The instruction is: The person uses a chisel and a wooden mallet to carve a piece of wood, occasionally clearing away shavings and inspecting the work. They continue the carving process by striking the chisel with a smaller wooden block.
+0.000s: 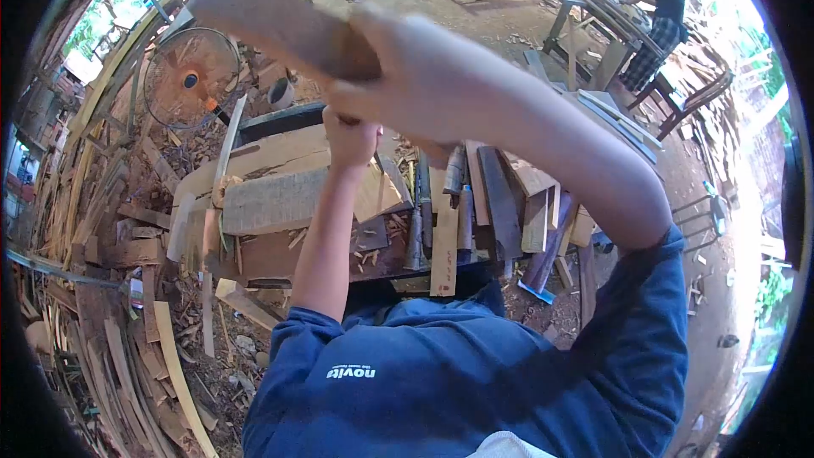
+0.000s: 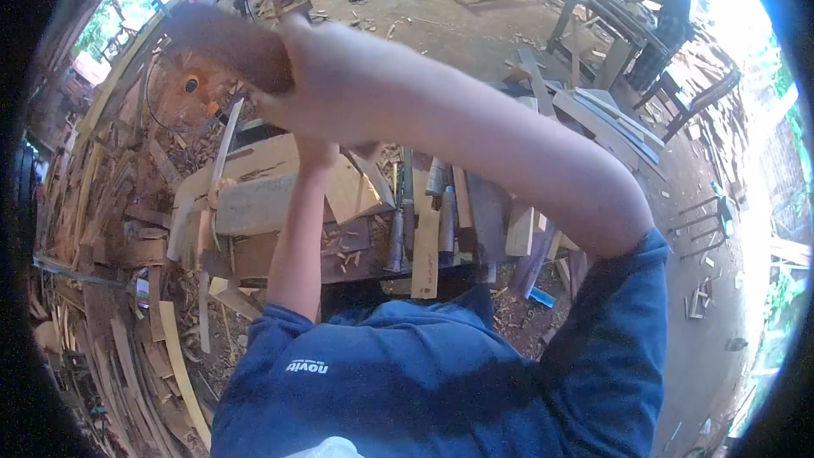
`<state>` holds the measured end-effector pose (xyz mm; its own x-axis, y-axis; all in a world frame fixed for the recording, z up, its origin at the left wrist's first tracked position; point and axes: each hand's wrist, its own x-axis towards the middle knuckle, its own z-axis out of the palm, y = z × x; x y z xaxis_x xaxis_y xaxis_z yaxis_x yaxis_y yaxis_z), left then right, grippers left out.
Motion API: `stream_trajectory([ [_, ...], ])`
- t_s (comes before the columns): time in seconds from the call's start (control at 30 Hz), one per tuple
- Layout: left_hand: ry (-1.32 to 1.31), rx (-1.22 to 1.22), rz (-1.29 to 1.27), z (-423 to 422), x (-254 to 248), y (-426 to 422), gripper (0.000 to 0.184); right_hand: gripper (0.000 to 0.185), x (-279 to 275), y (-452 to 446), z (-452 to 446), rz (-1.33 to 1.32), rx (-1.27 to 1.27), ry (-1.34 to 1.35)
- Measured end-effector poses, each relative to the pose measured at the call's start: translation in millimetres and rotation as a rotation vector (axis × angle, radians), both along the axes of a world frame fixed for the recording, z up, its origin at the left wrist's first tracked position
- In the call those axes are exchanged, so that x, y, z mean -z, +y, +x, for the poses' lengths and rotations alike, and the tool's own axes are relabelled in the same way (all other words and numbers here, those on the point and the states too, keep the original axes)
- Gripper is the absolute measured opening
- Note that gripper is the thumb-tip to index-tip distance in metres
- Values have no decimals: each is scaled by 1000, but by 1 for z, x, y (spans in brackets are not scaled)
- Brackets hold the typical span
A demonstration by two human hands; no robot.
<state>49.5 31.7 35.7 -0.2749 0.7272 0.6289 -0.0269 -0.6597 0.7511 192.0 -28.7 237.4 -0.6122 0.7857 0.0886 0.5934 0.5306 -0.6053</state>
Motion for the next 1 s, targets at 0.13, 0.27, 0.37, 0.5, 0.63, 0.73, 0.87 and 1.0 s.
stream_trajectory([
  [0.13, 73, 58, -109, -15, 43, 25, 17, 48, 29, 24, -3, 377, -50, 248],
  [0.27, -181, 28, -69, 4, 12, 9, 17, 56, 35, 14, -2, -186, 53, -258],
  [0.37, 80, -96, 14, -6, 27, 14, 25, 51, 50, 29, -3, 76, -69, -229],
  [0.5, 191, -31, -200, -41, 67, 22, 22, 44, 24, 17, -3, 286, -83, 119],
  [0.63, 232, -146, -48, -35, 71, 35, 16, 40, 28, 25, -3, 467, -99, 444],
  [0.73, -416, 182, -150, -5, 27, 24, 11, 40, 38, 20, -2, 104, -77, 77],
  [0.87, -416, 52, -250, -3, 25, 27, 3, 40, 37, 20, -3, -24, -80, -91],
  [1.0, -226, 198, -154, -10, 30, 15, 5, 42, 7, 26, 1, 228, -279, 282],
])
